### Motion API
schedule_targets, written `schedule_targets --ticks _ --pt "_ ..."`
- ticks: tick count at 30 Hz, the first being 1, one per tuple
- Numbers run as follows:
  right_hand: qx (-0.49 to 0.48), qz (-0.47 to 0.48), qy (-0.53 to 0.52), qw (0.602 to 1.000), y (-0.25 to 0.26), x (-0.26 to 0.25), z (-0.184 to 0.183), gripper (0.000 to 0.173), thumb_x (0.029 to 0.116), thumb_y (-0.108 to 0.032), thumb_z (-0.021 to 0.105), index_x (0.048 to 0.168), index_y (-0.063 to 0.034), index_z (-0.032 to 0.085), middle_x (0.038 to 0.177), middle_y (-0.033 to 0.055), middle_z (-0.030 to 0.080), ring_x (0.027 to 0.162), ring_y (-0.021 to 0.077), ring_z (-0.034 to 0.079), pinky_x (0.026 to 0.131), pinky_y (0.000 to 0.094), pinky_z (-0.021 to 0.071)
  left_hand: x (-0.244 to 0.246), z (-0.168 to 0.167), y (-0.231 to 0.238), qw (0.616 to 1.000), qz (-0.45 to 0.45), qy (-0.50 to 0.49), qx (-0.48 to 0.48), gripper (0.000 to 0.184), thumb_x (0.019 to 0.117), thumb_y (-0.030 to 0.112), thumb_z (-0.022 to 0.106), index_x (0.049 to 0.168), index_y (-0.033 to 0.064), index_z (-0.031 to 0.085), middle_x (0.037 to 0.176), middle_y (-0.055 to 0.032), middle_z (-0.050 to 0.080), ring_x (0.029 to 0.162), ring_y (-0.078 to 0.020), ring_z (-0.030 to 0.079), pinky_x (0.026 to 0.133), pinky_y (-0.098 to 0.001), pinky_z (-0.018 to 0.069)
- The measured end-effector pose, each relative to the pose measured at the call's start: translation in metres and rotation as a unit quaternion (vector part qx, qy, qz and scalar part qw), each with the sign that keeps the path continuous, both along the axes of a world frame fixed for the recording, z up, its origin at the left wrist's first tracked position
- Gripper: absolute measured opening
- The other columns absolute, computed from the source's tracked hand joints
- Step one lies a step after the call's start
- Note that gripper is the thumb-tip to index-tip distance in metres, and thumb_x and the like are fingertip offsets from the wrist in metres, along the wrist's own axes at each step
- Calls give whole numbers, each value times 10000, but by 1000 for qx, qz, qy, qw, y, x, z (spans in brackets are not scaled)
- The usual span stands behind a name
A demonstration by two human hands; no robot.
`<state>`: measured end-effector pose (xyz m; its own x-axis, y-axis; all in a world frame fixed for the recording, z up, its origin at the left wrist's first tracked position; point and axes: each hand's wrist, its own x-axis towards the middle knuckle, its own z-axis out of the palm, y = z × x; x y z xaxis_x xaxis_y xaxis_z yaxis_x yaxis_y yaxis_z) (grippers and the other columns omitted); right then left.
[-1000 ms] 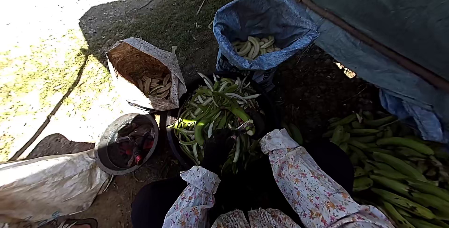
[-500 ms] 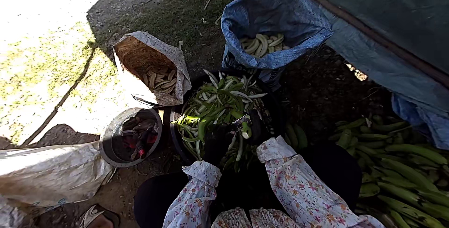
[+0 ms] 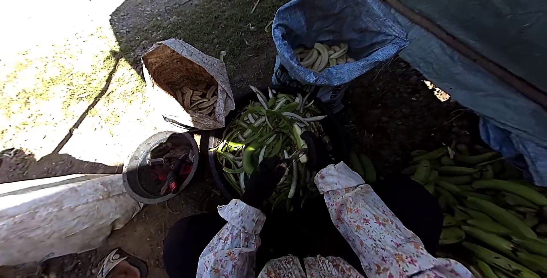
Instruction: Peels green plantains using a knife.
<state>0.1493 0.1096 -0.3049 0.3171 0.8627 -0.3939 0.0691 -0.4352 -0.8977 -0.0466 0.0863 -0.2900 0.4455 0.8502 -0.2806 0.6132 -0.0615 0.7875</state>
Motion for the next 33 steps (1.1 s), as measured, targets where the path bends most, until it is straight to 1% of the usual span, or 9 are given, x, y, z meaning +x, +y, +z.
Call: schedule_targets --ticks 3,5,7,11,15,17,25,29,33 --pt "-51 -2 281 958 -10 -10 -3 357 1125 -292 328 1109 -37 578 811 56 623 628 103 612 558 241 541 7 -7 7 981 81 141 107 499 1028 447 516 1341 77 638 1335 -229 615 1229 -395 601 1026 -586 469" --pt "-109 14 355 929 -21 -19 -6 364 1122 -301 313 1084 -35 558 787 77 621 569 133 604 484 247 520 7 -21 19 938 163 203 229 490 986 460 577 1253 66 695 1237 -269 651 1122 -462 640 934 -635 494" --pt "-129 -8 306 943 -27 -22 -9 326 1106 -273 362 1129 -36 583 840 82 639 617 144 608 530 273 519 4 -23 28 926 200 195 254 479 980 434 582 1266 68 698 1173 -248 684 1067 -436 673 892 -620 520" --pt "-37 -101 246 963 -14 -14 -19 397 1119 -306 330 1161 -21 603 898 92 658 700 146 629 625 305 550 12 -2 14 983 113 112 85 481 1046 433 479 1350 91 628 1255 -187 660 1167 -350 637 999 -563 494" --pt "65 -46 -66 995 0 -6 -20 391 1081 -116 405 1417 65 486 1363 239 568 1244 255 572 1058 385 477 24 3 -10 994 81 55 40 497 1039 399 519 1404 71 601 1352 -189 618 1226 -334 610 1040 -534 472" --pt "44 -36 -187 981 6 -5 -12 425 1075 -115 438 1452 80 450 1436 284 516 1345 338 513 1128 448 419 25 5 -14 994 84 53 42 494 1042 387 520 1409 66 596 1350 -189 617 1222 -332 611 1037 -524 475" --pt "26 -95 -118 988 9 -21 9 442 1113 -185 359 1479 54 430 1425 267 529 1315 331 530 1108 464 425 23 5 -9 990 105 84 40 505 1053 410 493 1405 62 596 1329 -206 621 1225 -344 608 1041 -532 470" --pt "-17 41 189 981 -10 -26 -3 314 1115 -254 365 1180 -34 579 910 69 643 752 116 640 676 277 566 15 -15 15 967 150 146 144 476 1038 423 479 1316 83 663 1240 -220 659 1139 -393 647 941 -586 510" --pt "-69 256 27 964 -18 -16 0 358 1087 -233 419 1285 -9 616 1174 146 652 1035 180 628 929 373 518 1 -33 38 926 200 156 280 415 1015 395 537 1201 74 723 1080 -191 730 1005 -379 710 822 -583 557"
